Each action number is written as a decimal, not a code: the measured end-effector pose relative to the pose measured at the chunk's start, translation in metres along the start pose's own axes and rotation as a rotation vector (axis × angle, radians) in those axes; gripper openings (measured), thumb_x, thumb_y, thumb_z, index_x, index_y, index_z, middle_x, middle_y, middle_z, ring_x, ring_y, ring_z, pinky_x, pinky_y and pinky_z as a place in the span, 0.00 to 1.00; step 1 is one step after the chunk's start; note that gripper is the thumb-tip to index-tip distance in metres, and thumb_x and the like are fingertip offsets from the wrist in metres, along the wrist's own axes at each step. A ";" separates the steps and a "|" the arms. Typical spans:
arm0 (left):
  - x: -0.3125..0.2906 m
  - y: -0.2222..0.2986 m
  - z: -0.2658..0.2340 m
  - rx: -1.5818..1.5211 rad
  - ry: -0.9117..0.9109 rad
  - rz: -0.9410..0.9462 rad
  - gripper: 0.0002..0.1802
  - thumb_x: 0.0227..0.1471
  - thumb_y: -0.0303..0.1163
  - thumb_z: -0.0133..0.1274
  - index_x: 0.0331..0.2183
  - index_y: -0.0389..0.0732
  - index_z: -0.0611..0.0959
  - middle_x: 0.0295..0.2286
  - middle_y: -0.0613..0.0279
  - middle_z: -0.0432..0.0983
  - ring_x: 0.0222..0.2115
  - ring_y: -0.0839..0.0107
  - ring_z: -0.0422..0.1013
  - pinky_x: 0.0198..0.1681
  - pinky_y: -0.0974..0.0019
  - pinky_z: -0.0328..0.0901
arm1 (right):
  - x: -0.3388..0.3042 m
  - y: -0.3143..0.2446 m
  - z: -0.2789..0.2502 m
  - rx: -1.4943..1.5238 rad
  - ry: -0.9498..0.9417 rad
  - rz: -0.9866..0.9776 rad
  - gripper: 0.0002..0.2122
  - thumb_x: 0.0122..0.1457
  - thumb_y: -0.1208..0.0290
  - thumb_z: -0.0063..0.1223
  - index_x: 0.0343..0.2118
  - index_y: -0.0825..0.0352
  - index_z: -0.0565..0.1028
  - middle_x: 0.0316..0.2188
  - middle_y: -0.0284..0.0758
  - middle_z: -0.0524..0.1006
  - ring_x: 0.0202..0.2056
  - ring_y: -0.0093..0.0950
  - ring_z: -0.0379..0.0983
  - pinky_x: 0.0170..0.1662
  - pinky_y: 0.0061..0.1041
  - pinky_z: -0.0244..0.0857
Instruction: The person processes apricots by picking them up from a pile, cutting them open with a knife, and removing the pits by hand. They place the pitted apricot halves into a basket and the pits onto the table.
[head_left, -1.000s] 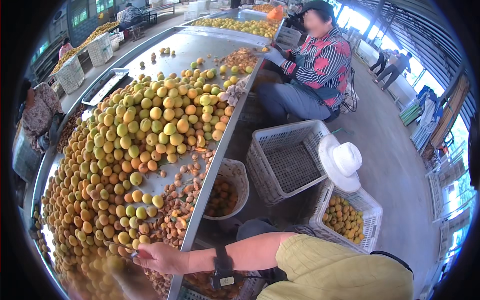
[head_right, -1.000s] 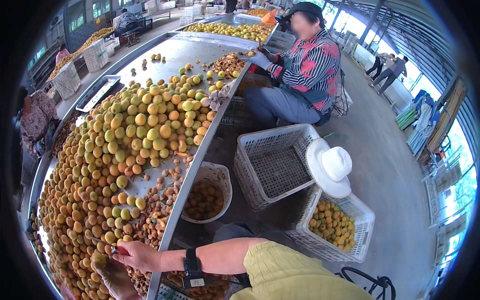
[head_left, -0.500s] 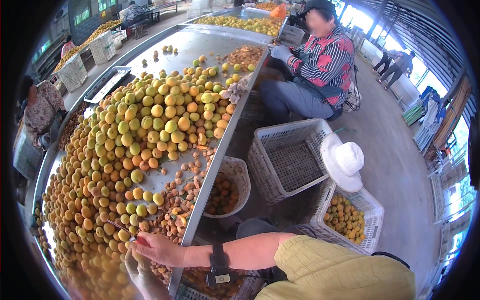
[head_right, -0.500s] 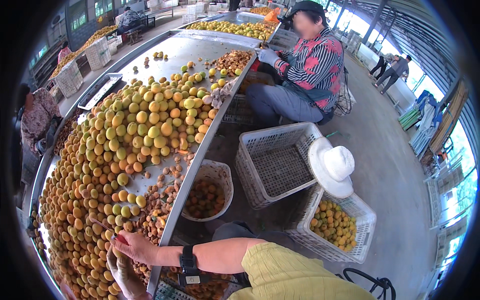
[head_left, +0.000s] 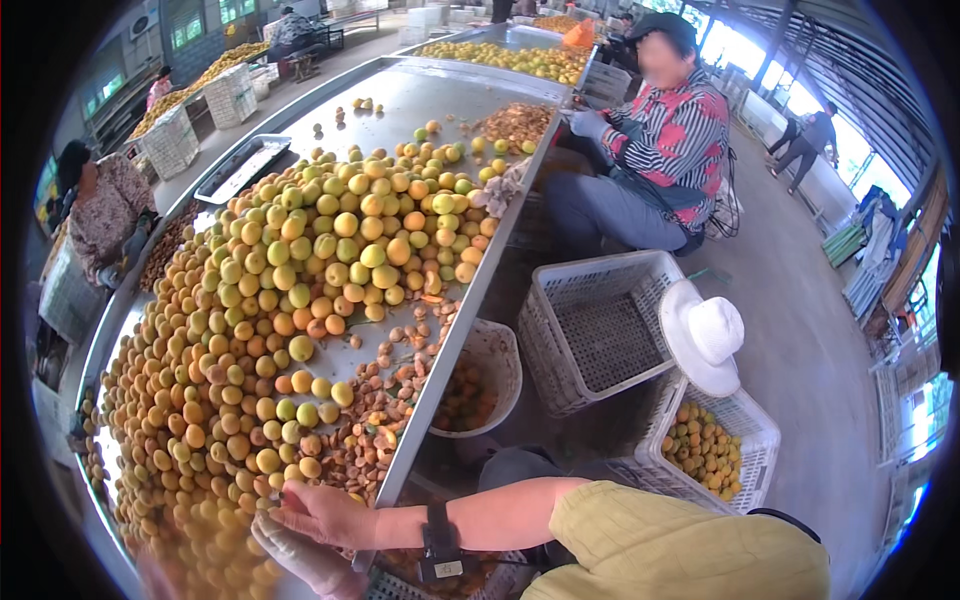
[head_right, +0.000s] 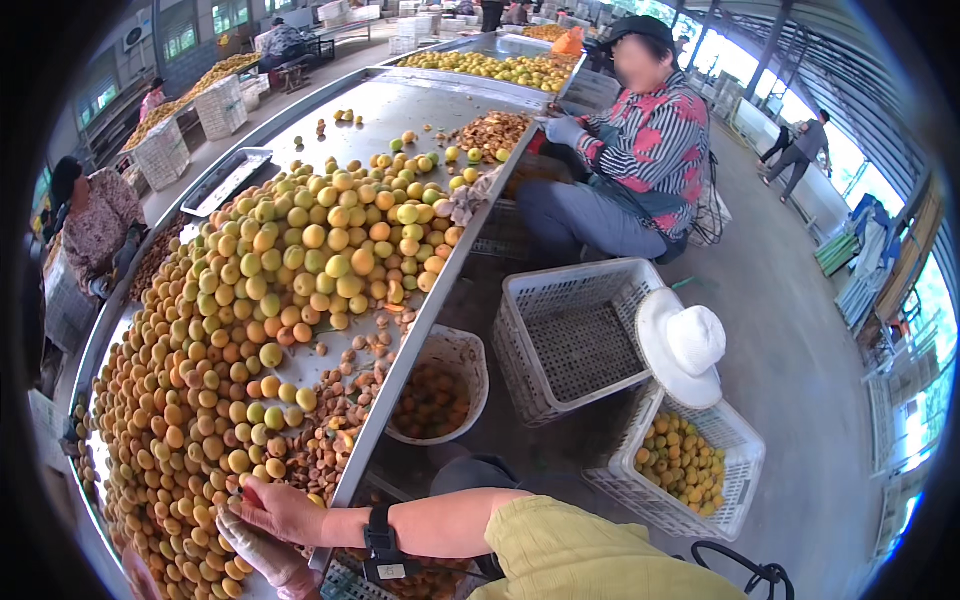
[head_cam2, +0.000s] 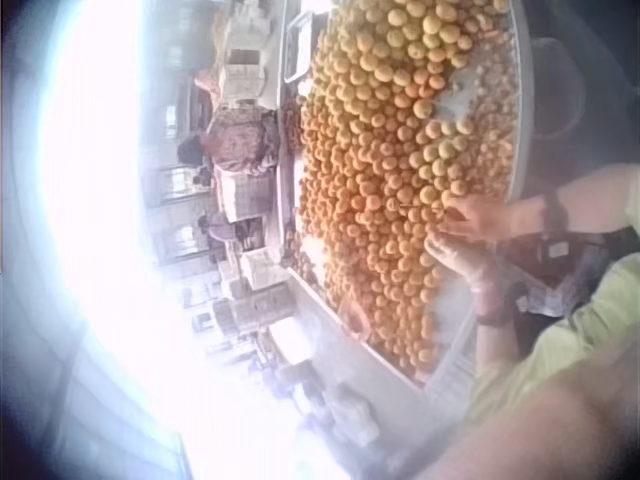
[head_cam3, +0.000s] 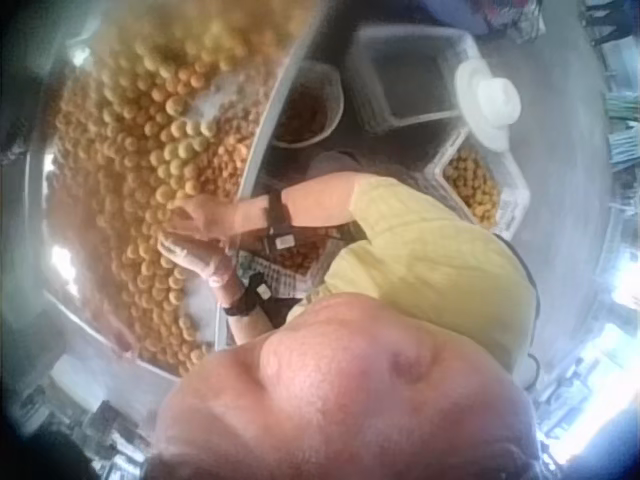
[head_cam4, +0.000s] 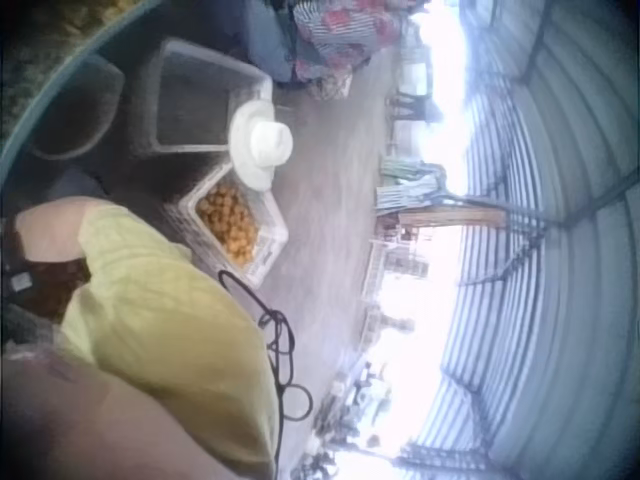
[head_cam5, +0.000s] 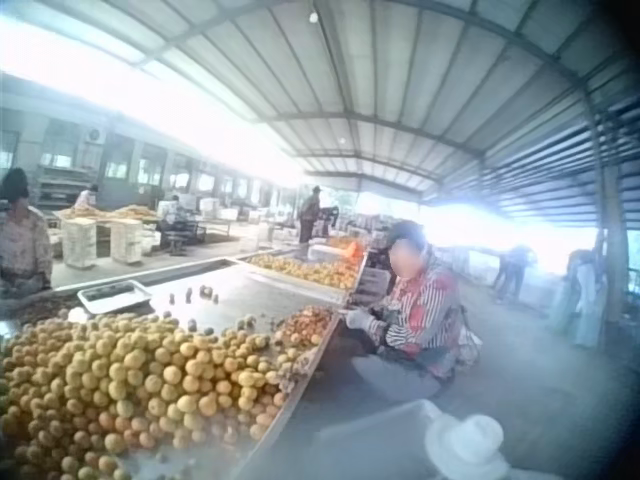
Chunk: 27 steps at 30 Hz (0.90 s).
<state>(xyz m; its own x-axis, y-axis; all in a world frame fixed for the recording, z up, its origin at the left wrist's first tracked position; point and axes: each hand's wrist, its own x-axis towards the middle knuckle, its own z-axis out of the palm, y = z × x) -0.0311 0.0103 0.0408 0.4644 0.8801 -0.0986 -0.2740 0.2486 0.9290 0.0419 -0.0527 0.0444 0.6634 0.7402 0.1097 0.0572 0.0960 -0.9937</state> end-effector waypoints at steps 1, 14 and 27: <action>-0.006 0.005 0.006 0.042 0.012 0.039 0.20 0.64 0.45 0.43 0.46 0.38 0.68 0.44 0.56 0.67 0.45 0.66 0.67 0.48 0.63 0.67 | 0.001 0.003 0.002 0.013 0.010 0.001 0.19 0.62 0.51 0.51 0.36 0.67 0.67 0.25 0.42 0.74 0.28 0.41 0.74 0.32 0.36 0.65; 0.013 0.025 0.003 0.660 0.008 0.597 0.12 0.54 0.22 0.52 0.21 0.36 0.70 0.20 0.57 0.63 0.22 0.62 0.61 0.28 0.61 0.59 | 0.008 0.010 0.021 0.731 -0.157 0.609 0.20 0.61 0.47 0.50 0.41 0.61 0.75 0.34 0.31 0.78 0.33 0.20 0.76 0.32 0.19 0.72; 0.013 0.036 0.006 0.658 -0.050 0.591 0.11 0.52 0.26 0.57 0.22 0.39 0.72 0.20 0.63 0.65 0.25 0.66 0.65 0.31 0.61 0.60 | 0.011 -0.011 0.006 0.517 -0.113 0.555 0.19 0.62 0.46 0.49 0.37 0.60 0.74 0.21 0.23 0.71 0.17 0.13 0.63 0.16 0.14 0.53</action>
<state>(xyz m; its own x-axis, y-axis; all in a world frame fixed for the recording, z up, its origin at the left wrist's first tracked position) -0.0296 0.0286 0.0755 0.4405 0.7684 0.4642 0.0518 -0.5380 0.8414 0.0436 -0.0414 0.0571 0.4110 0.8315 -0.3738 -0.6369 -0.0314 -0.7703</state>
